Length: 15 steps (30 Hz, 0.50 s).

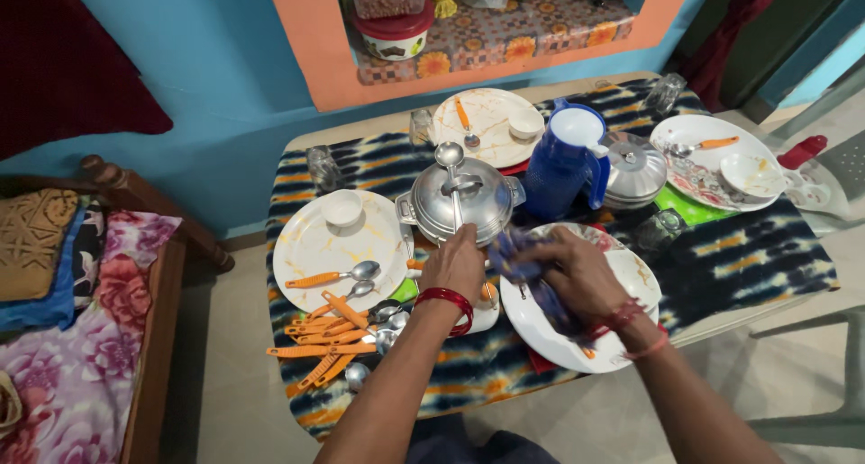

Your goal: The person dries used dishes and cutlery with a cloth on a dining table. They wipe plates, bowls, spoons, and forks, then place the dried items on a dish rack or back on the table.

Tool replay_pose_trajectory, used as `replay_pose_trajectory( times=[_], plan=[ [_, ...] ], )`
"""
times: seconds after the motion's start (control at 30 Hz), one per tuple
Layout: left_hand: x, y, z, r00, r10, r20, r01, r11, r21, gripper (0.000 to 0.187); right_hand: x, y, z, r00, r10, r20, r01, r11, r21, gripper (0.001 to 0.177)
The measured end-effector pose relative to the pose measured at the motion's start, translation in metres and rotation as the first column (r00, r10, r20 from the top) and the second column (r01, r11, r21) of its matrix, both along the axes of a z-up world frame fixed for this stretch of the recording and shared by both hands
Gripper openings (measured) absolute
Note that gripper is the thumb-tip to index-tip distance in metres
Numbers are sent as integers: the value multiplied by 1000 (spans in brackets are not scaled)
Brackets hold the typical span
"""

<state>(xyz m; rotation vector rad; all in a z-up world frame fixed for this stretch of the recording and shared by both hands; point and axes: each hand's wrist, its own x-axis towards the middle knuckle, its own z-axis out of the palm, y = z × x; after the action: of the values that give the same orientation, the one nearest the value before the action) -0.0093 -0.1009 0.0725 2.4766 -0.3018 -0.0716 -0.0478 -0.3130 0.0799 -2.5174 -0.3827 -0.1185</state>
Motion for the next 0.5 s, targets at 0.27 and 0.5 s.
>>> replay_pose_trajectory(
  times=[0.27,0.5],
  plan=[
    [5,1,-10,994,-78,75,76,997,33,24,-5,-28,27,990,-118,-77,132,968,212,38],
    [8,1,-18,988,-101,116,93,993,66,29,-35,29,2,997,-54,46,50,996,77,39]
  ],
)
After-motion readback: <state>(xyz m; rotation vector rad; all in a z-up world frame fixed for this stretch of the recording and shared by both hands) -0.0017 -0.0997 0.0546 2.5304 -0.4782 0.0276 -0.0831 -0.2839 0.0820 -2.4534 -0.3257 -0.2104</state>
